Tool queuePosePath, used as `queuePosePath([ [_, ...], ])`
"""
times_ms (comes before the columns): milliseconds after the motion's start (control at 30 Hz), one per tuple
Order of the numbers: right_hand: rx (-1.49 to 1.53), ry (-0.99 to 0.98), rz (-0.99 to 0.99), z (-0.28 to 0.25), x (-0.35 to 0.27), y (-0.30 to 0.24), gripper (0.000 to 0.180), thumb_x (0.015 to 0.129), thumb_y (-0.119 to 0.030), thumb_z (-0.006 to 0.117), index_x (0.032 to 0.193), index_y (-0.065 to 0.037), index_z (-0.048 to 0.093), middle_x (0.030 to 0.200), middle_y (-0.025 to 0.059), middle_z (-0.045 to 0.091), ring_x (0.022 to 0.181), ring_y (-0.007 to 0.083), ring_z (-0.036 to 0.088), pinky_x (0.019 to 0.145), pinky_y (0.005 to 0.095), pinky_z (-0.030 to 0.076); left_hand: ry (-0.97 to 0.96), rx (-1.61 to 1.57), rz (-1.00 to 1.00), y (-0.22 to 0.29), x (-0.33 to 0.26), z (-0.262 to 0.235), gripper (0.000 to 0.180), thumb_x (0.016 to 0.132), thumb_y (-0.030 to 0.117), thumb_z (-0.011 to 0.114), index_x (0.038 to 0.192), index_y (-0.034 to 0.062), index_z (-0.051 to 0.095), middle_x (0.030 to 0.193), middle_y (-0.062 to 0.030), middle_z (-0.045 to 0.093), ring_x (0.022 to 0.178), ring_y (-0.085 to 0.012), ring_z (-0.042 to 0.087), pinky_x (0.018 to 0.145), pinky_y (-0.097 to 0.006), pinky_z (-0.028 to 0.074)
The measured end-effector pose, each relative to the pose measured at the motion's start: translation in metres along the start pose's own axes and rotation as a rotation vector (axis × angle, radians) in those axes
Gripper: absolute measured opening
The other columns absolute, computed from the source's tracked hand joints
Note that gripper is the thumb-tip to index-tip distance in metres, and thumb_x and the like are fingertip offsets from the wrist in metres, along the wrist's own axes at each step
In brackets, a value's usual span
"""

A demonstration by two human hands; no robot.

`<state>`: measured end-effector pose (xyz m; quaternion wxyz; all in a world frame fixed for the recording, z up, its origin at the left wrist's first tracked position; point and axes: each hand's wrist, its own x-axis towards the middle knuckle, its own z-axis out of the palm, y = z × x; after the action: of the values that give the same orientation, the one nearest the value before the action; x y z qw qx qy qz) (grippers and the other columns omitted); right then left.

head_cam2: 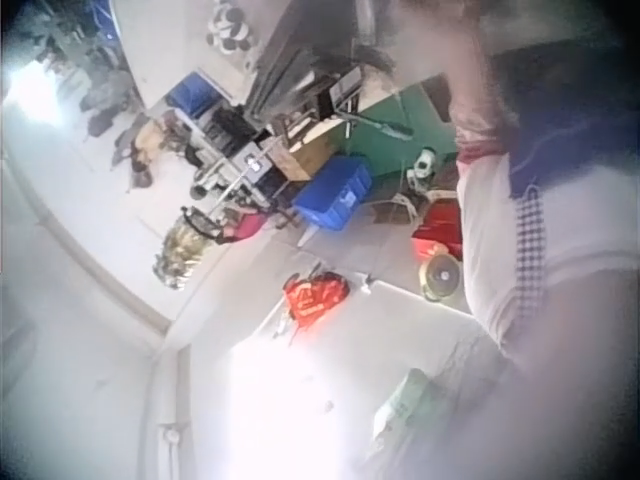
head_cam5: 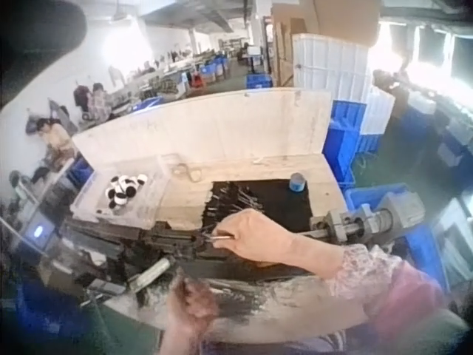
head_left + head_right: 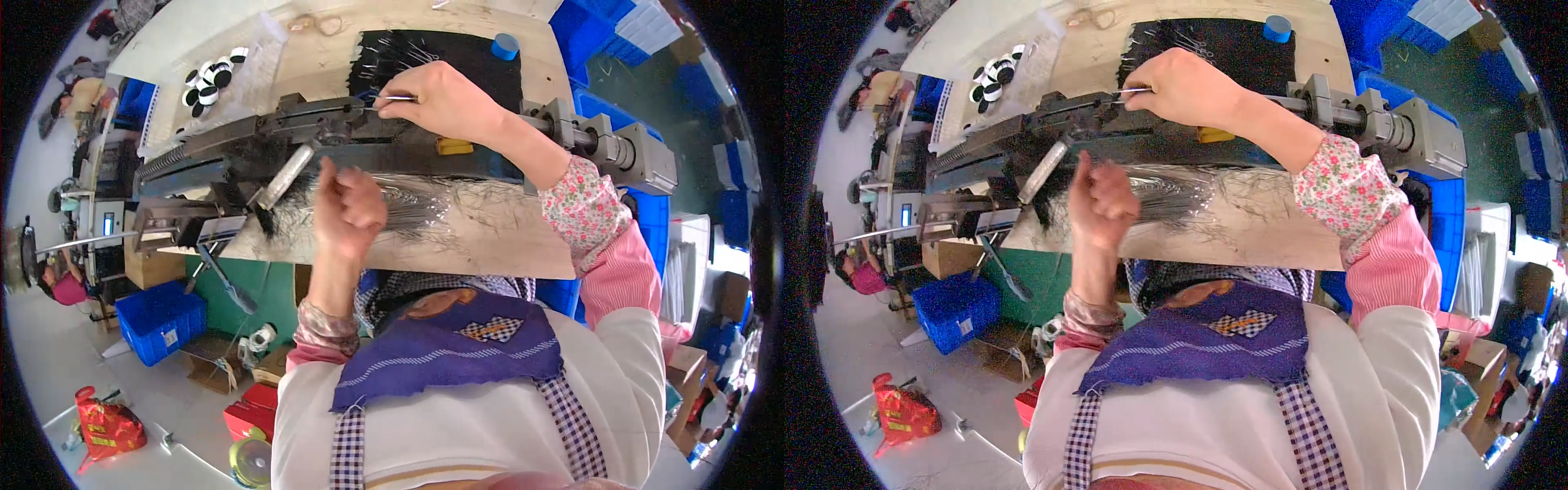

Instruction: Assembling fine black fibers onto a template strip for eyelash manufacturing.

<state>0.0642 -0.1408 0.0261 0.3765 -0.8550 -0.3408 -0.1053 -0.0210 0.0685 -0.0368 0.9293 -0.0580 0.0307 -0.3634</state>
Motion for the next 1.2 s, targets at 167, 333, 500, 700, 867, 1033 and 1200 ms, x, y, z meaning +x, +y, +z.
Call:
queuePosePath([
  [167,-0.052,0.018,0.008,0.001,-0.006,0.007,0.013,0.078,-0.009,0.064,0.087,0.000,0.067,0.079,0.0136,0.065,0.075,0.0297,0.063,0.069,0.0352,0.051,-0.008,0.051,0.015,-0.008,0.014,0.087,0.050,0.096,0.040,0.043,0.111,-0.0066,0.054,0.059,-0.0020,0.044,0.040,-0.0088,0.037,0.035,-0.023,0.028],
  [333,-0.121,0.035,-0.059,0.011,0.001,-0.003,0.011,0.074,-0.006,0.063,0.085,-0.002,0.067,0.077,0.0125,0.062,0.074,0.0312,0.062,0.066,0.0363,0.051,0.403,1.454,0.471,-0.015,0.011,0.007,0.039,0.085,0.024,0.062,0.109,-0.0035,0.049,0.071,-0.0085,0.057,0.050,-0.0186,0.051,0.045,-0.029,0.041],
  [500,-0.225,0.064,-0.123,0.004,-0.007,-0.010,0.019,0.072,-0.002,0.062,0.090,-0.005,0.066,0.085,0.0120,0.061,0.079,0.0299,0.062,0.068,0.0361,0.051,0.509,2.004,0.470,-0.014,0.015,0.006,0.029,0.083,0.012,0.065,0.103,-0.0017,0.050,0.071,-0.0055,0.059,0.057,-0.0192,0.057,0.053,-0.033,0.046],
  [700,-0.422,-0.046,0.000,0.015,-0.075,-0.024,0.030,0.078,-0.003,0.055,0.108,-0.007,0.056,0.098,0.0119,0.052,0.082,0.0323,0.061,0.065,0.0398,0.053,1.003,1.103,0.803,0.071,-0.083,-0.029,0.048,0.093,0.046,0.052,0.084,0.0005,0.066,0.059,-0.0016,0.054,0.044,-0.0066,0.044,0.040,-0.021,0.028],
  [867,-0.644,-0.061,0.423,0.037,-0.089,0.037,0.014,0.083,-0.002,0.049,0.097,-0.003,0.048,0.103,0.0162,0.055,0.077,0.0352,0.063,0.063,0.0441,0.053,0.925,1.081,0.831,0.101,-0.087,-0.010,0.034,0.095,0.031,0.054,0.085,0.0000,0.063,0.061,-0.0006,0.052,0.042,-0.0060,0.035,0.037,-0.023,0.022],
  [1033,-0.525,-0.128,0.395,0.026,-0.098,0.029,0.010,0.083,-0.009,0.053,0.091,-0.004,0.048,0.093,0.0157,0.062,0.077,0.0350,0.064,0.062,0.0458,0.052,0.778,0.982,1.054,0.088,-0.081,-0.029,0.022,0.095,0.023,0.054,0.082,0.0049,0.057,0.058,0.0045,0.042,0.042,-0.0047,0.028,0.037,-0.022,0.018],
  [1200,-0.232,-0.156,0.396,-0.015,-0.139,-0.028,0.012,0.082,-0.011,0.057,0.090,-0.004,0.051,0.085,0.0153,0.059,0.080,0.0363,0.060,0.068,0.0437,0.048,0.503,1.250,0.985,-0.014,-0.035,0.005,0.021,0.098,0.024,0.050,0.084,0.0079,0.051,0.058,0.0065,0.037,0.044,-0.0020,0.028,0.037,-0.021,0.019],
])
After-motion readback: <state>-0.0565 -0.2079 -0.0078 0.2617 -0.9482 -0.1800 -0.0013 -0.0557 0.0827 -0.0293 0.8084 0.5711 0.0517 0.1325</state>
